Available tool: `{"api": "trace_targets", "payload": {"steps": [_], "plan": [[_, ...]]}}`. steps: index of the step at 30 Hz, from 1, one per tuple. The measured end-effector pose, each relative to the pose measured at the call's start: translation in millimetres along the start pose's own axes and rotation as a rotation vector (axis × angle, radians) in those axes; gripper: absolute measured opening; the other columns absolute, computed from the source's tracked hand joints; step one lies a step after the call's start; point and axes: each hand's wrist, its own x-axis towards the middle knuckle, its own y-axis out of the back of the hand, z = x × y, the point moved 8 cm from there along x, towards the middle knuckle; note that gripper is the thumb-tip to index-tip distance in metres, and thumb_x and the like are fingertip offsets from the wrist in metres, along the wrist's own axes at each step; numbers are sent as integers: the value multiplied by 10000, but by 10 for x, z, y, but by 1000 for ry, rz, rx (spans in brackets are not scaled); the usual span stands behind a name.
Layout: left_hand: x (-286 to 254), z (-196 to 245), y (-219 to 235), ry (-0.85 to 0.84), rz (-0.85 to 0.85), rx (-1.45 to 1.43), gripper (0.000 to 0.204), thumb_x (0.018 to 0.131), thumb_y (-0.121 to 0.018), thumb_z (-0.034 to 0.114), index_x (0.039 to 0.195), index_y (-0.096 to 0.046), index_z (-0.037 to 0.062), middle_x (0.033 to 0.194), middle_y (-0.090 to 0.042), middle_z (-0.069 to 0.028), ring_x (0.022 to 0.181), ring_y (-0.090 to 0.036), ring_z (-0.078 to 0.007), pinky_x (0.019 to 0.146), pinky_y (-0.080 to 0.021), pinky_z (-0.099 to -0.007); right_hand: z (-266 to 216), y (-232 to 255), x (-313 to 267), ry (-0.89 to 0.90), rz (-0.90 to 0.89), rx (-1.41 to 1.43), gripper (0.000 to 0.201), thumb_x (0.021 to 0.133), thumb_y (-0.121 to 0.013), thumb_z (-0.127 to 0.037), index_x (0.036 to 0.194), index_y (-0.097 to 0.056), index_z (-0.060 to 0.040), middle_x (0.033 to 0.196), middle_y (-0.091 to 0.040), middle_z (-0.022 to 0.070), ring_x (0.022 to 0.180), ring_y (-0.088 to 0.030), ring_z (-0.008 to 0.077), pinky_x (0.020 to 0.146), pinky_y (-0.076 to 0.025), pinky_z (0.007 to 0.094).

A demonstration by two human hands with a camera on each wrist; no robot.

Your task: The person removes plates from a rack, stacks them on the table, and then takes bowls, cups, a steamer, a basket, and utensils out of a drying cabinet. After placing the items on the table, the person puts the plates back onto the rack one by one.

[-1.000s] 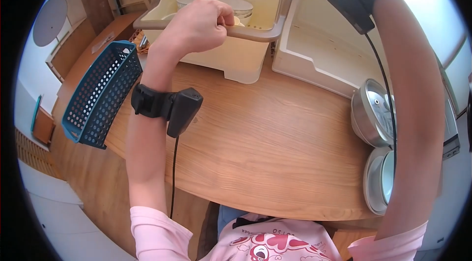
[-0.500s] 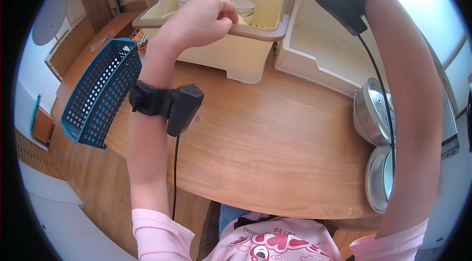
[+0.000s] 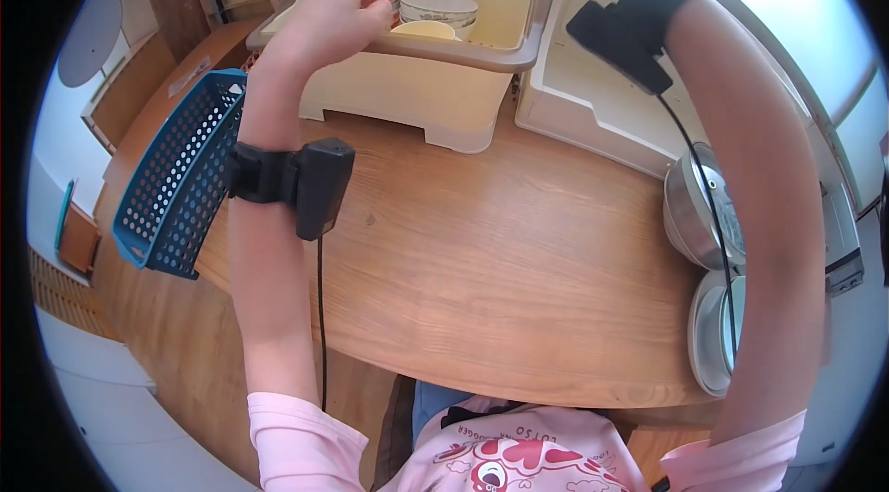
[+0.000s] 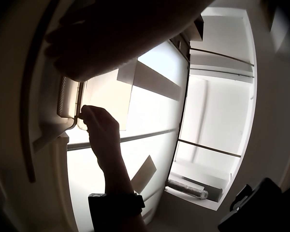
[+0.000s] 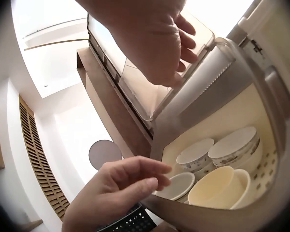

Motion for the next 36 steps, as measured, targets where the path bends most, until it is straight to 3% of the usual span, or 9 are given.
{"api": "trace_targets", "payload": {"steps": [1,3,5,8,16,19,21,27,36], "plan": [[1,-51,35,33,19,27,270,871,-528,162,1056,-622,-9,876,-658,-129,814,-620,-186,742,-489,-297,-176,-197,-27,189,-141,-145,311,772,-579,-268,675,-659,17,780,-662,214,768,-646,375,714,-518,460],[4,-177,37,70,6,60,288,870,-530,182,1067,-620,-7,892,-660,-138,829,-622,-199,756,-489,-307,-271,-110,-235,-11,-95,126,240,774,-611,-218,721,-682,5,785,-670,196,748,-656,354,681,-533,406],[8,-275,2,105,-10,96,306,869,-532,202,1077,-618,-6,909,-661,-146,844,-625,-211,770,-488,-318,-489,-360,-363,-45,-461,234,496,864,-584,-405,1045,-617,56,845,-666,200,779,-654,313,683,-524,376],[11,-348,-52,142,-56,144,314,868,-533,204,1088,-617,-5,931,-662,-161,864,-629,-230,789,-486,-333,-596,-694,-525,-247,-751,398,558,851,-557,-502,1018,-664,19,911,-677,154,815,-663,271,706,-543,368],[19,-375,-129,147,-114,135,344,903,-478,245,1103,-610,-2,983,-657,-156,915,-620,-247,823,-469,-337,-672,-956,-605,-452,-790,675,565,857,-516,-541,1115,-649,-55,1056,-660,116,916,-645,239,787,-528,344],[22,-350,-140,144,-148,153,341,911,-464,243,1106,-610,5,986,-654,-153,918,-618,-247,818,-468,-338,-741,-1154,-576,-313,-751,732,473,849,-568,-460,1118,-648,-80,1046,-666,88,908,-631,204,785,-502,320],[23,-349,-147,147,-141,153,342,912,-461,249,1108,-611,12,983,-655,-149,917,-616,-244,817,-467,-337,-937,-1063,-461,219,-424,525,263,763,-604,-201,980,-665,-65,894,-659,116,735,-590,260,668,-461,363],[33,-385,-163,152,-146,153,342,918,-453,263,1112,-613,31,971,-658,-138,905,-614,-232,807,-466,-333,-805,-1128,-544,-92,-639,624,222,696,-647,-74,915,-670,-43,809,-647,158,695,-548,293,663,-460,368],[39,-418,-165,137,-111,144,355,900,-453,222,1155,-586,13,989,-660,-148,944,-611,-241,846,-457,-335,-767,-1241,-454,-144,-659,455,322,801,-622,-244,1042,-659,-35,924,-666,143,821,-640,251,718,-484,378]]}}
